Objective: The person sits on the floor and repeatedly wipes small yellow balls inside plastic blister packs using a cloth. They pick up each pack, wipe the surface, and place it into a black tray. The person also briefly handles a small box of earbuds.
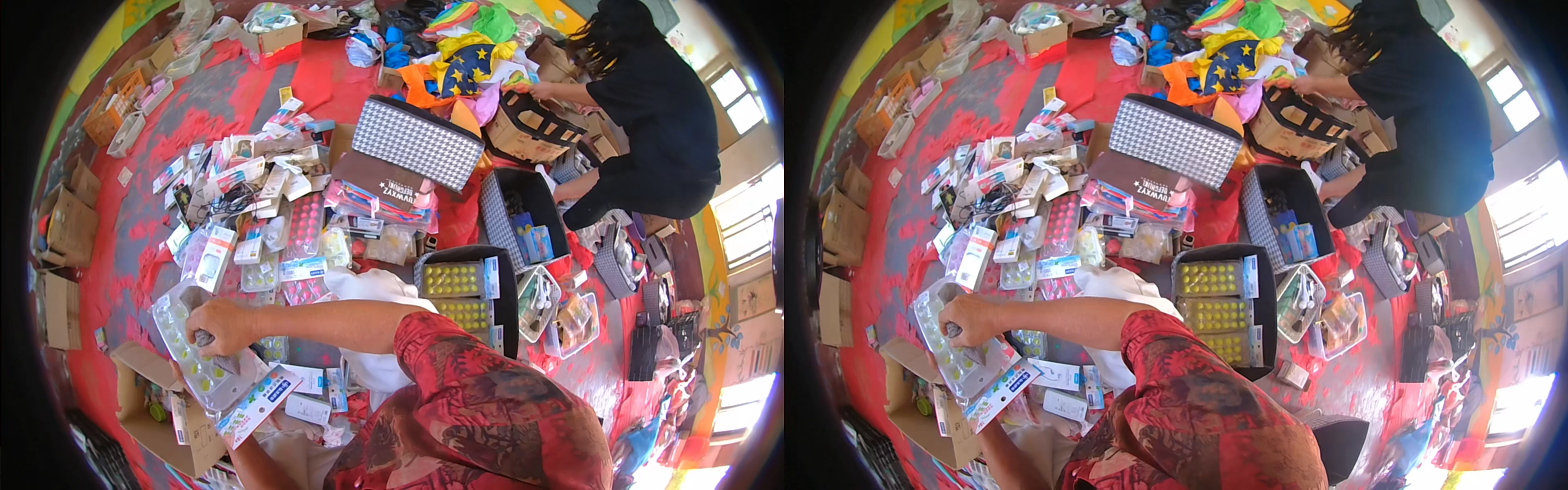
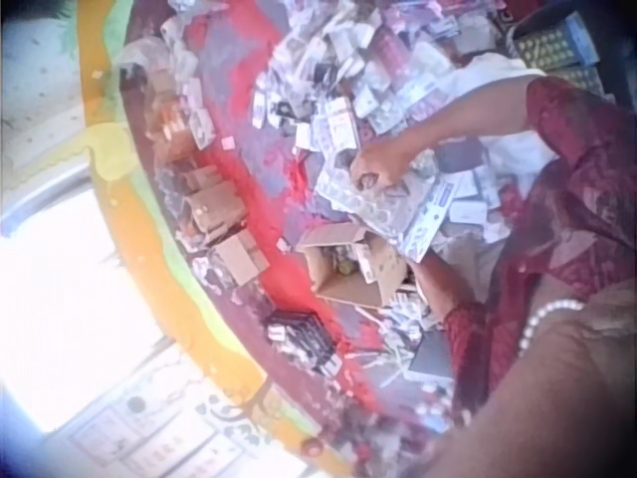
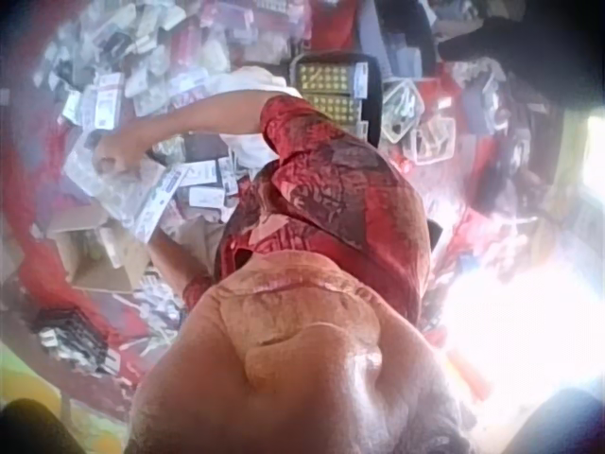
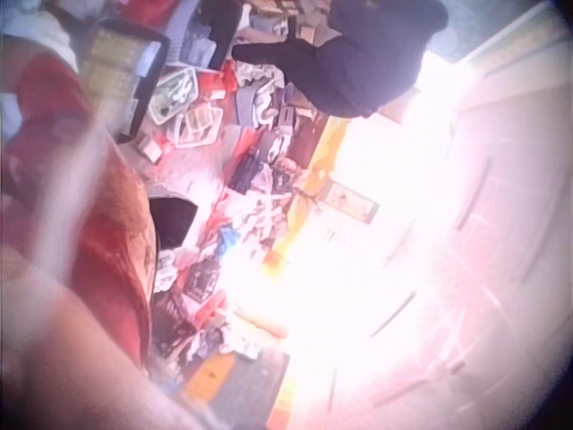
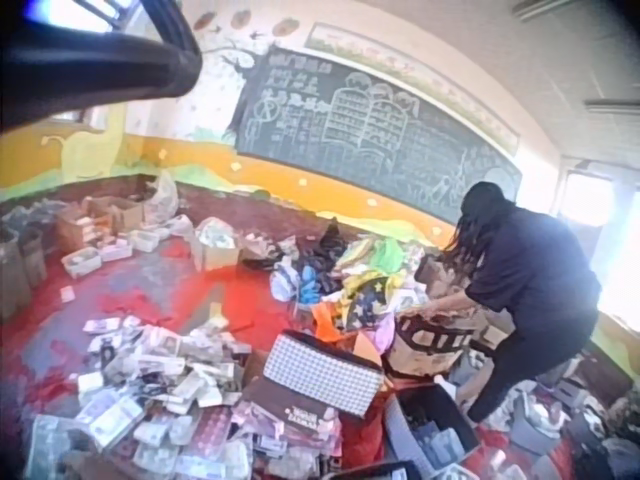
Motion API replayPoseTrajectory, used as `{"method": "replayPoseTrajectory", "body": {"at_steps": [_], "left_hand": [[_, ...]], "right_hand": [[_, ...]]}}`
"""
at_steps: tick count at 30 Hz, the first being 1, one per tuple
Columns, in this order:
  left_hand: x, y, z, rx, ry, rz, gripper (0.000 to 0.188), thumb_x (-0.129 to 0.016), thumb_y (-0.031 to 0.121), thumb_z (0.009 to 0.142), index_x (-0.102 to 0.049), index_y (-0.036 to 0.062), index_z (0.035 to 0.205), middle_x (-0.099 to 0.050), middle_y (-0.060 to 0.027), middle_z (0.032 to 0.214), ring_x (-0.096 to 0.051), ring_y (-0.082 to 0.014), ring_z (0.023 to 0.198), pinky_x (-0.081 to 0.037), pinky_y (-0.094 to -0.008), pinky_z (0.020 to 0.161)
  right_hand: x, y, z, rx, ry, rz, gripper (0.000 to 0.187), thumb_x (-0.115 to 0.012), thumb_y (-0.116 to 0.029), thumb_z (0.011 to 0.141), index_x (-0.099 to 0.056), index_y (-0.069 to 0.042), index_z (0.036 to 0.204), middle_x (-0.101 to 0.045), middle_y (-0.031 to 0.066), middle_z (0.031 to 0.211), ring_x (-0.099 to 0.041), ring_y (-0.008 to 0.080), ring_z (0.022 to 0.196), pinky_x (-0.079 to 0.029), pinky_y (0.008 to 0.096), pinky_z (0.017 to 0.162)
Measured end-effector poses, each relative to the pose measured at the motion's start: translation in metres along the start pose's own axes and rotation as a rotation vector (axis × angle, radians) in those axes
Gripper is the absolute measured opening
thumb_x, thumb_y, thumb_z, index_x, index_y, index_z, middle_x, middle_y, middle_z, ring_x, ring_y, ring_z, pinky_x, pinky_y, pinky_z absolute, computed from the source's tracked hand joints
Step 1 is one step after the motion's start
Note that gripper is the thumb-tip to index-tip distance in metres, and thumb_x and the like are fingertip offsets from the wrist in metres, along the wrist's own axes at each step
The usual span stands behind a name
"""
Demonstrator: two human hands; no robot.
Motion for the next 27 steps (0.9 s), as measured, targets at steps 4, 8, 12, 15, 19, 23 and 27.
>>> {"method": "replayPoseTrajectory", "body": {"at_steps": [4, 8, 12, 15, 19, 23, 27], "left_hand": [[0.004, 0.008, 0.002, -0.018, -0.001, 0.008, 0.069, -0.053, 0.050, 0.079, -0.034, 0.0090, 0.131, -0.043, -0.0130, 0.128, -0.050, -0.0273, 0.109, -0.043, -0.0414, 0.090], [0.007, 0.015, 0.006, -0.037, 0.003, 0.015, 0.068, -0.052, 0.050, 0.079, -0.034, 0.0091, 0.131, -0.043, -0.0128, 0.128, -0.050, -0.0272, 0.109, -0.043, -0.0414, 0.090], [0.006, 0.018, 0.008, -0.040, 0.004, 0.016, 0.068, -0.052, 0.050, 0.080, -0.034, 0.0091, 0.131, -0.043, -0.0127, 0.128, -0.049, -0.0271, 0.109, -0.043, -0.0414, 0.090], [0.006, 0.018, 0.010, -0.042, 0.007, 0.009, 0.068, -0.052, 0.051, 0.080, -0.034, 0.0092, 0.131, -0.042, -0.0127, 0.128, -0.049, -0.0270, 0.109, -0.043, -0.0414, 0.090], [0.008, 0.019, 0.011, -0.050, 0.018, 0.006, 0.068, -0.051, 0.051, 0.080, -0.034, 0.0092, 0.131, -0.042, -0.0126, 0.128, -0.049, -0.0269, 0.109, -0.043, -0.0413, 0.090], [0.009, 0.020, 0.011, -0.063, 0.023, -0.006, 0.067, -0.051, 0.051, 0.080, -0.035, 0.0093, 0.130, -0.042, -0.0125, 0.128, -0.049, -0.0268, 0.109, -0.043, -0.0413, 0.090], [0.008, 0.017, 0.009, -0.066, 0.025, -0.030, 0.067, -0.050, 0.051, 0.080, -0.035, 0.0093, 0.130, -0.042, -0.0124, 0.128, -0.049, -0.0267, 0.109, -0.043, -0.0413, 0.090]], "right_hand": [[0.004, 0.003, 0.001, -0.013, 0.029, -0.038, 0.024, -0.068, -0.020, 0.063, -0.060, -0.004, 0.080, -0.060, 0.0138, 0.079, -0.058, 0.0309, 0.079, -0.045, 0.0390, 0.069], [0.008, 0.007, 0.002, -0.031, 0.113, -0.018, 0.023, -0.067, -0.019, 0.064, -0.060, -0.003, 0.079, -0.060, 0.0134, 0.077, -0.059, 0.0301, 0.075, -0.045, 0.0378, 0.068], [0.019, 0.011, 0.004, -0.058, 0.216, 0.131, 0.024, -0.068, -0.018, 0.063, -0.059, -0.002, 0.079, -0.060, 0.0126, 0.076, -0.059, 0.0259, 0.071, -0.045, 0.0349, 0.066], [0.025, 0.013, 0.006, -0.104, 0.247, 0.183, 0.029, -0.071, -0.018, 0.062, -0.058, -0.001, 0.080, -0.059, 0.0121, 0.077, -0.059, 0.0232, 0.071, -0.045, 0.0329, 0.066], [0.027, 0.012, 0.006, -0.137, 0.221, 0.160, 0.034, -0.074, -0.020, 0.060, -0.057, 0.000, 0.082, -0.059, 0.0119, 0.080, -0.058, 0.0221, 0.074, -0.045, 0.0320, 0.067], [0.028, 0.018, 0.006, -0.190, 0.253, 0.218, 0.034, -0.073, -0.020, 0.062, -0.057, 0.000, 0.084, -0.059, 0.0115, 0.082, -0.057, 0.0206, 0.076, -0.045, 0.0313, 0.068], [0.041, 0.022, 0.008, -0.190, 0.378, 0.244, 0.029, -0.071, -0.019, 0.065, -0.058, -0.001, 0.082, -0.059, 0.0093, 0.079, -0.056, 0.0167, 0.074, -0.044, 0.0295, 0.067]]}}
Point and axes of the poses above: each hand's wrist, its own z-axis towards the middle knuckle, its own x-axis out of the back of the hand, y = z × x, the point moved 7 cm from there along z, towards the middle knuckle
